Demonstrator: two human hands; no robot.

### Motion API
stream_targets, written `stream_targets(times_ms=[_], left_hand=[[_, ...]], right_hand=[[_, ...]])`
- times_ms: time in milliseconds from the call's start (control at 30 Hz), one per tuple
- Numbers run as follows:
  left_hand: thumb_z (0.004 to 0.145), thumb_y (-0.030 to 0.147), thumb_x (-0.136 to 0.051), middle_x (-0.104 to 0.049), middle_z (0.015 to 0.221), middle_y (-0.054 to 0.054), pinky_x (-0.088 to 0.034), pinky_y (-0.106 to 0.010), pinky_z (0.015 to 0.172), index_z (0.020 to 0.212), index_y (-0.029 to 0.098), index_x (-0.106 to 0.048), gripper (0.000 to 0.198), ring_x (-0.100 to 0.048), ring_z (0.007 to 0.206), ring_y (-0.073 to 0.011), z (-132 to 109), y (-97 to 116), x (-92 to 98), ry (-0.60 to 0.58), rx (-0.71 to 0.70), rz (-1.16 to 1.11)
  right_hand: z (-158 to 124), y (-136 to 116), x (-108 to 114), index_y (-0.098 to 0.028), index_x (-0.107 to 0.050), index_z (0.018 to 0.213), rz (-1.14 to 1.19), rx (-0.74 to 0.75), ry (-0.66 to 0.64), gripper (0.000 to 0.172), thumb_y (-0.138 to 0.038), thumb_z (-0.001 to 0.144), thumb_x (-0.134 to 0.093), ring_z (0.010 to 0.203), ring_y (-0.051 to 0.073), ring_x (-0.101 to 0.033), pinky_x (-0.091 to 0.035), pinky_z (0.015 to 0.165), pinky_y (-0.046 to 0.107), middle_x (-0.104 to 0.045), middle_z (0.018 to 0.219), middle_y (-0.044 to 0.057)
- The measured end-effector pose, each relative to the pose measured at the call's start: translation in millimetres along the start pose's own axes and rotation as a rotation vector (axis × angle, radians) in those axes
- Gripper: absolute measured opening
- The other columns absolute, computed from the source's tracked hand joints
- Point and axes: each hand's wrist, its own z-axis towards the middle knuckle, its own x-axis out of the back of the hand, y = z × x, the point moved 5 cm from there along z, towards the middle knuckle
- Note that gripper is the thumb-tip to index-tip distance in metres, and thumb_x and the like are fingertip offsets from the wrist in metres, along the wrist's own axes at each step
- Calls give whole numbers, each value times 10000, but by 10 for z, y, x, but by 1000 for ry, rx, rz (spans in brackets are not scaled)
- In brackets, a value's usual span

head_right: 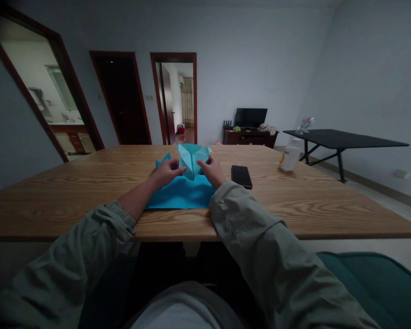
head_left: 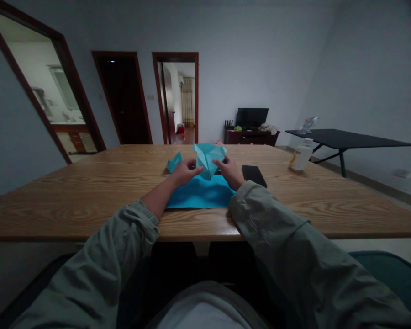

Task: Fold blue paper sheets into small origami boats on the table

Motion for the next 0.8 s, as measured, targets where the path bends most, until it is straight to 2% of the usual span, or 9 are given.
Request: stream_targets(times_ms=[100, 267, 400, 533, 633, 800], left_hand=[[706, 410, -723, -576, 671, 24, -536, -294, 606, 736, 165, -518, 322, -590, 630, -133, 9, -43, 48, 66, 59, -114], [707, 439, -732, -590, 692, 25, -576, -342, 605, 771, 175, -467, 379, -632, 645, -157, 1, -44, 88, 128, 132, -233], [651, 434, -802, -647, 822, -8, -567, -323, 630, 924, 188, -485, 485, -658, 723, -168, -9, -125, 3, 6, 255, -200], [555, 364, -881, -665, 824, -33, -544, -298, 628, 1018, 180, -508, 622, -655, 711, -164, -21, -201, -77, -100, 245, -35], [582, 356, -870, -678, 874, -48, -559, -328, 659, 1070, 187, -482, 646, -671, 758, -179, -38, -195, -104, -117, 235, -101], [587, 299, -854, -674, 946, -38, -575, -370, 713, 1081, 208, -450, 645, -671, 796, -172, -43, -141, -75, -74, 244, -207]], right_hand=[[-26, -5, -33, -206, -552, 907, 53, -50, -75, 317, -359, 676, -706, 705, 153, -618, -541, 590, 282, -633, 798, -13], [-72, 11, -109, -225, -515, 934, 142, -87, -189, 399, -370, 655, -761, 753, 140, -641, -535, 646, 274, -665, 850, -19], [-80, 26, -136, -233, -495, 916, 224, -93, -209, 428, -368, 640, -794, 754, 144, -650, -552, 702, 318, -663, 828, -36], [-85, 14, -139, -229, -496, 917, 278, -103, -180, 433, -345, 640, -808, 760, 153, -658, -561, 730, 344, -660, 830, -31], [-100, 0, -172, -221, -523, 955, 312, -124, -206, 432, -324, 650, -811, 802, 161, -667, -556, 780, 350, -678, 889, 0], [-156, -14, -253, -236, -561, 1057, 354, -184, -324, 471, -269, 654, -803, 888, 175, -669, -545, 844, 370, -691, 985, 15]])
